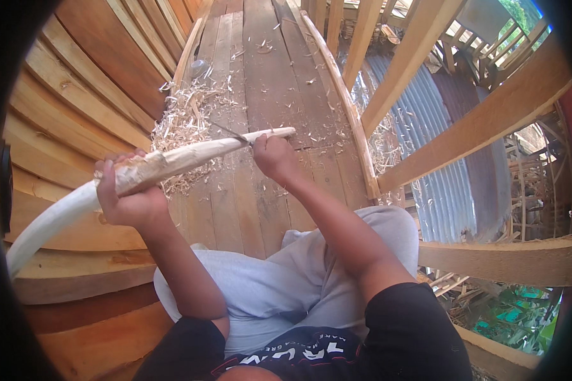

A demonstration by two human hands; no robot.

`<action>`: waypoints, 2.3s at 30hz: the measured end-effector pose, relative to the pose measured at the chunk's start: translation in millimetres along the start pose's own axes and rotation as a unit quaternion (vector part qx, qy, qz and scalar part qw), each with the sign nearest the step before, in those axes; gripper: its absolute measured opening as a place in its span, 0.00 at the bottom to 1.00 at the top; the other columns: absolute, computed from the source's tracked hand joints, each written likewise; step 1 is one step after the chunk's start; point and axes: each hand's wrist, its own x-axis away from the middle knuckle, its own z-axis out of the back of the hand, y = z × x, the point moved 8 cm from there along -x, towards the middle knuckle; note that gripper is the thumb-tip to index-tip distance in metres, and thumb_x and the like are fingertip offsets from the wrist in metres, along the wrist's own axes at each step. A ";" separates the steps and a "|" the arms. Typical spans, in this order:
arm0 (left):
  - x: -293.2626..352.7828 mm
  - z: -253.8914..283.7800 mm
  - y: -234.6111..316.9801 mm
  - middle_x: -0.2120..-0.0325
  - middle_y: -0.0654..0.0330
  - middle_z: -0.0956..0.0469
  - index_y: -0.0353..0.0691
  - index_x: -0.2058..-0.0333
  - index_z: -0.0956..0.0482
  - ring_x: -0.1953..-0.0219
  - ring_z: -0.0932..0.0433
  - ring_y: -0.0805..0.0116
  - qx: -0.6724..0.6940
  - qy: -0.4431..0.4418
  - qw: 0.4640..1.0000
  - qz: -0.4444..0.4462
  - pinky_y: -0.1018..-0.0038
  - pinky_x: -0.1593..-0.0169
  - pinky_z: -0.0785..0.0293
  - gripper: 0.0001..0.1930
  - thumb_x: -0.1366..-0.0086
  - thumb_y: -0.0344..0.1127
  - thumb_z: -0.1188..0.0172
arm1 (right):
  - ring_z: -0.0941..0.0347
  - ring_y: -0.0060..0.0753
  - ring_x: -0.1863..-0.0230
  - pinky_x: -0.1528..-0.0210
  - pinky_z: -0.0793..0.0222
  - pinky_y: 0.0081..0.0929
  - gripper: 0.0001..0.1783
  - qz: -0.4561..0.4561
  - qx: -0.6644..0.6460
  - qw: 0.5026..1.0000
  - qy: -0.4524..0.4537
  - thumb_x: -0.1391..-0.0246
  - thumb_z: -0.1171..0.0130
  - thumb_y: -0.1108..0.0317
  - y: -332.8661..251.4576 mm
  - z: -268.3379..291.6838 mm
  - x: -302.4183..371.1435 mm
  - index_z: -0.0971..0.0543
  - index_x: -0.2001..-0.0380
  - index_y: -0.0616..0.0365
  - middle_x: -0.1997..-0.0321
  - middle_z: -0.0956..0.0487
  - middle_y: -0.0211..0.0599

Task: The person sits on a wooden floor and uses a knife to carve a long piece of wood. They hold the wood with their left hand and repeatedly shave off thin strips with the knife in their right hand, creating wood shavings on the floor.

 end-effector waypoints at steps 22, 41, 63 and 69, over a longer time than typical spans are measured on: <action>9.6 1.4 1.2 0.78 0.53 0.28 0.37 0.70 0.32 0.70 0.29 0.61 -0.008 0.012 0.999 -0.029 0.63 0.59 0.31 0.12 0.49 0.38 0.44 | 0.27 0.64 0.59 0.50 0.35 0.54 0.31 0.016 0.030 0.999 -0.012 0.38 0.68 0.54 -19.7 2.4 2.8 0.21 0.72 0.69 0.64 0.23 0.63; 2.9 -6.6 0.9 0.78 0.61 0.40 0.41 0.75 0.39 0.73 0.37 0.68 -0.002 -0.011 1.000 -0.005 0.67 0.63 0.32 0.10 0.52 0.36 0.47 | 0.28 0.67 0.58 0.50 0.35 0.51 0.34 -0.059 0.031 0.998 0.013 0.38 0.69 0.52 64.2 -3.3 -41.7 0.22 0.72 0.72 0.66 0.23 0.65; -1.2 -6.6 -1.2 0.79 0.63 0.42 0.43 0.76 0.41 0.73 0.38 0.69 0.008 -0.055 0.998 -0.001 0.68 0.64 0.32 0.09 0.52 0.35 0.48 | 0.26 0.63 0.60 0.52 0.33 0.53 0.35 -0.061 0.059 0.995 0.050 0.37 0.73 0.52 91.9 4.9 -53.1 0.21 0.73 0.67 0.67 0.22 0.63; -5.3 0.5 -0.2 0.79 0.62 0.40 0.41 0.75 0.39 0.73 0.37 0.68 0.004 -0.039 0.999 -0.006 0.67 0.63 0.32 0.09 0.51 0.35 0.48 | 0.26 0.64 0.63 0.57 0.32 0.53 0.33 0.050 0.041 0.998 -0.004 0.38 0.70 0.53 -24.9 -13.6 2.5 0.22 0.78 0.67 0.69 0.22 0.62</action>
